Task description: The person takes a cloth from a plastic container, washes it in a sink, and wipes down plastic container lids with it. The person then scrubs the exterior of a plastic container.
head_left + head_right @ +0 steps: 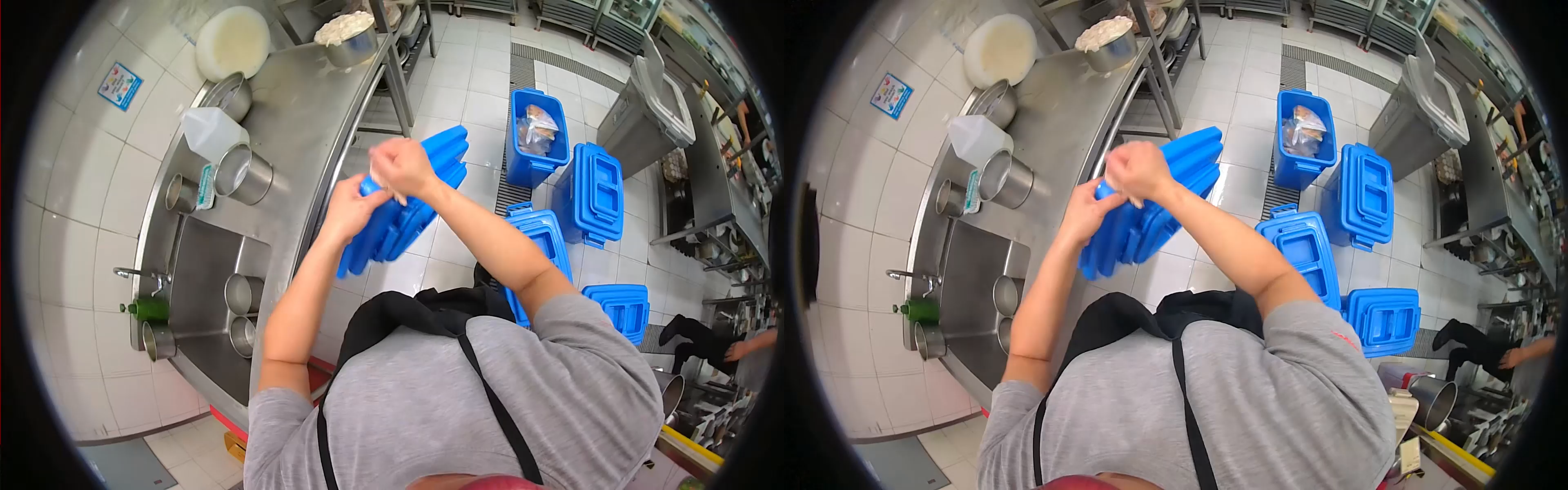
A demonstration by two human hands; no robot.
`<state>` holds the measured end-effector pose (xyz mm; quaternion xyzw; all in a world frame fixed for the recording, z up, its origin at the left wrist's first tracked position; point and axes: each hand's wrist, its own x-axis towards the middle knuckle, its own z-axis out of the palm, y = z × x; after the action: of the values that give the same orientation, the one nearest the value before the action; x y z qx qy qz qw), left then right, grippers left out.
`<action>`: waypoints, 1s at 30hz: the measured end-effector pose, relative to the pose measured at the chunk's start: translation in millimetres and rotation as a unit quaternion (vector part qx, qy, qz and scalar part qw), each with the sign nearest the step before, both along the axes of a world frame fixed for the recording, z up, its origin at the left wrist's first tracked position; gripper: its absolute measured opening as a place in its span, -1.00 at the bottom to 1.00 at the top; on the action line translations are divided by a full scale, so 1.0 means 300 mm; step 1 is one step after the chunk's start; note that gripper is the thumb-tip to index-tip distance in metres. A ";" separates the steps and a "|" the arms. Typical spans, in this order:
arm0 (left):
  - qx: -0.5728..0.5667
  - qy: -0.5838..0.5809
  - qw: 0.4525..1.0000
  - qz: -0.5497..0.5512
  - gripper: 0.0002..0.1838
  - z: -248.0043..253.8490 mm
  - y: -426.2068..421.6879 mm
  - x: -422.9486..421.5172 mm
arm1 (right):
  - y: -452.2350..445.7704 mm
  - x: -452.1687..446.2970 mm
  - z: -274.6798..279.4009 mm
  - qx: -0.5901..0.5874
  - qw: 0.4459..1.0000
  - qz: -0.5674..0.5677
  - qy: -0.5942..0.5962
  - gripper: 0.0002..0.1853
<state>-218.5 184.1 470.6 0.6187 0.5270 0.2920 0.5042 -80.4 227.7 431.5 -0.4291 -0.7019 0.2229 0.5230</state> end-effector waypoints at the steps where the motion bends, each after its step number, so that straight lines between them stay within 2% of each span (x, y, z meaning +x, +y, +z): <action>1: 0.057 -0.019 0.998 0.034 -0.70 -0.037 0.001 0.006 | 0.042 0.033 -0.023 -0.073 0.975 0.038 0.206 -0.72; 2: 0.113 -0.038 0.991 0.067 -0.71 -0.066 -0.001 0.011 | 0.092 0.088 -0.046 -0.140 0.901 0.075 0.404 -0.73; 3: 0.165 -0.058 0.979 0.101 -0.72 -0.097 -0.001 0.010 | 0.092 0.126 -0.035 -0.200 0.781 0.112 0.581 -0.73; 4: 0.169 -0.057 0.974 0.138 -0.67 -0.126 0.015 -0.002 | 0.064 0.148 -0.039 -0.193 0.769 0.151 0.591 -0.73; 6: 0.161 -0.138 0.959 0.190 -0.63 -0.105 0.028 0.009 | -0.056 0.174 0.048 -0.171 0.745 0.231 0.602 -0.72; 7: 0.154 -0.180 0.948 0.215 -0.61 -0.099 0.031 0.019 | -0.118 0.171 0.007 -0.243 0.737 0.341 0.530 -0.66; 8: 0.132 -0.177 0.952 0.212 -0.56 -0.105 0.040 0.017 | -0.139 0.089 -0.069 -0.196 0.848 0.286 0.400 -0.58; 9: 0.132 -0.201 0.947 0.213 -0.57 -0.104 0.041 0.030 | -0.196 0.002 -0.091 -0.017 0.992 0.085 0.093 -0.52; 10: 0.129 -0.225 0.942 0.213 -0.57 -0.105 0.031 0.043 | -0.243 -0.032 -0.075 -0.021 0.999 -0.028 -0.033 -0.52; 11: 0.124 -0.250 0.936 0.215 -0.58 -0.106 0.015 0.057 | -0.273 -0.037 -0.059 -0.028 0.977 -0.139 -0.159 -0.53; 14: 0.095 -0.337 0.921 0.169 -0.59 -0.053 -0.052 0.027 | -0.186 0.104 -0.165 0.048 0.905 -0.248 -0.342 -0.56; 15: 0.085 -0.364 0.914 0.156 -0.60 -0.029 -0.088 0.009 | -0.137 0.193 -0.181 -0.009 0.909 -0.294 -0.294 -0.59; 16: 0.103 -0.335 0.927 0.132 -0.67 -0.002 -0.126 -0.004 | -0.121 0.281 -0.111 -0.119 0.906 -0.306 -0.266 -0.60; 17: 0.098 -0.341 0.926 0.130 -0.68 0.012 -0.143 -0.011 | -0.111 0.343 -0.086 -0.068 0.874 -0.352 -0.327 -0.62; 18: 0.093 -0.346 0.925 0.128 -0.68 0.021 -0.155 -0.017 | -0.057 0.392 -0.081 -0.076 0.921 -0.282 -0.260 -0.63; 20: 0.092 -0.344 0.923 0.149 -0.69 0.013 -0.162 -0.013 | -0.035 0.397 -0.095 -0.075 0.964 -0.206 -0.149 -0.66; 22: 0.086 -0.346 0.918 0.172 -0.68 -0.008 -0.148 0.016 | -0.101 0.244 0.020 -0.048 0.975 -0.205 -0.067 -0.66; 23: 0.087 -0.351 0.915 0.181 -0.67 -0.009 -0.135 0.035 | -0.150 0.168 0.022 0.034 0.967 -0.244 -0.060 -0.72; 24: 0.083 -0.350 0.913 0.193 -0.70 0.000 -0.131 0.050 | -0.183 0.129 0.014 0.153 0.955 -0.199 -0.157 -0.67; 27: 0.078 -0.338 0.918 0.192 -0.75 0.007 -0.111 0.057 | -0.373 0.025 0.043 0.138 0.989 0.017 -0.044 -0.42; 28: 0.091 -0.332 0.921 0.185 -0.78 0.001 -0.107 0.059 | -0.415 0.022 0.084 0.178 0.982 0.005 -0.059 -0.40; 30: 0.093 -0.332 0.926 0.151 -0.78 -0.018 -0.111 0.079 | -0.401 0.026 0.094 0.118 0.988 -0.098 -0.023 -0.41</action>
<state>-194.7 150.7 465.3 0.4431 0.3870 0.6011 0.5409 -72.5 107.4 459.6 -0.4358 -0.6897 0.0762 0.5733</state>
